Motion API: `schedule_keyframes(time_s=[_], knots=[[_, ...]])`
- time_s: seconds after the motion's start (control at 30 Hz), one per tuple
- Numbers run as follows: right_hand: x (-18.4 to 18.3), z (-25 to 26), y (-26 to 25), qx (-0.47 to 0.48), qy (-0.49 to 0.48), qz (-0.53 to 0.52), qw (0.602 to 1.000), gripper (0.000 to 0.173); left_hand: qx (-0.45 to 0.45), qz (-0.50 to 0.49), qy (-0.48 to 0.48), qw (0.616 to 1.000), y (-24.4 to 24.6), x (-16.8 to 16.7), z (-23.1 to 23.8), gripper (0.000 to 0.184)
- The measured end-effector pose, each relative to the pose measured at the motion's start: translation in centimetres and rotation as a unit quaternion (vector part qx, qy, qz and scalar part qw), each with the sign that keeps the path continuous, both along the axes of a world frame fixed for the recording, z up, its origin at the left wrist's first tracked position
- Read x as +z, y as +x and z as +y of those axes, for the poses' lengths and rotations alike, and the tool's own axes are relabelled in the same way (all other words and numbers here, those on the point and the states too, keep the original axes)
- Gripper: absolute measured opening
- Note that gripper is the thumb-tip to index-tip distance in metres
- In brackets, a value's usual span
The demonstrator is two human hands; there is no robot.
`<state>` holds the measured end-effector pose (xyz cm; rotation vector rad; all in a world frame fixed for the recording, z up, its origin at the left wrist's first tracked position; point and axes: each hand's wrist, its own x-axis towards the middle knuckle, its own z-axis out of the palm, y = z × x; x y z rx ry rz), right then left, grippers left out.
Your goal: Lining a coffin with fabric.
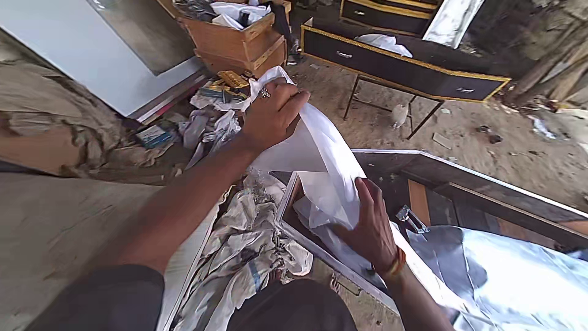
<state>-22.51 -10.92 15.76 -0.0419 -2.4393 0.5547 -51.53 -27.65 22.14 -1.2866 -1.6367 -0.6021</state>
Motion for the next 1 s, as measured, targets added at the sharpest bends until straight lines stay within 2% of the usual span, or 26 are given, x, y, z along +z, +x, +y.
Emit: schedule_keyframes(time_s=[0.03, 0.1, 0.17, 0.23, 0.3, 0.37, 0.43, 0.53, 0.6, 0.67, 0.77, 0.83, 0.93, 1.0], knots=[[-0.2, -0.4, -1.0, -0.037, 0.029, -0.033, 0.998, 0.087, -0.009, 0.007, -0.038, 0.999, -0.7, 0.1, -0.9, 0.029], [-0.2, -0.4, -2.0, -0.096, 0.012, -0.067, 0.993, 0.061, -0.034, 0.002, -0.094, 0.995, -1.8, -0.1, -2.0, 0.034], [1.1, -0.1, -1.7, -0.122, -0.076, -0.053, 0.988, 0.048, -0.056, -0.047, -0.135, 0.988, -2.4, -0.8, -2.0, 0.056], [2.8, -0.1, -0.8, -0.107, -0.201, -0.032, 0.973, 0.039, -0.099, -0.137, -0.177, 0.97, -1.9, -2.3, -1.4, 0.081], [4.0, 0.1, -0.1, -0.079, -0.295, -0.022, 0.952, 0.027, -0.154, -0.176, -0.215, 0.948, -1.0, -4.4, -0.5, 0.085], [4.1, 0.5, 0.3, -0.076, -0.326, -0.01, 0.942, 0.013, -0.204, -0.214, -0.244, 0.924, 0.6, -6.7, 0.1, 0.078], [3.9, 0.6, 0.5, -0.097, -0.326, -0.003, 0.94, 0.015, -0.245, -0.243, -0.248, 0.905, 2.4, -8.6, 0.2, 0.076], [3.7, 0.4, 0.6, -0.13, -0.317, 0.009, 0.939, 0.023, -0.309, -0.262, -0.179, 0.897, 5.0, -11.0, 0.3, 0.077], [3.6, 0.4, 0.5, -0.125, -0.321, 0.011, 0.939, 0.026, -0.316, -0.283, -0.154, 0.892, 6.3, -11.2, 0.8, 0.089], [3.5, 0.4, 0.4, -0.113, -0.323, 0.004, 0.939, 0.027, -0.29, -0.312, -0.167, 0.889, 7.0, -11.0, 1.7, 0.091], [3.6, 0.5, 0.1, -0.098, -0.309, -0.006, 0.946, 0.029, -0.268, -0.359, -0.164, 0.879, 7.1, -11.6, 3.5, 0.083], [3.7, 0.8, 0.2, -0.09, -0.307, -0.003, 0.948, 0.028, -0.277, -0.382, -0.153, 0.868, 7.3, -11.7, 4.6, 0.07], [3.9, 0.8, 0.2, -0.092, -0.304, 0.003, 0.948, 0.025, -0.254, -0.364, -0.135, 0.886, 7.8, -12.2, 5.2, 0.038], [4.2, 0.5, 0.6, -0.096, -0.272, 0.018, 0.957, 0.02, -0.243, -0.349, -0.099, 0.9, 7.5, -12.6, 5.3, 0.033]])
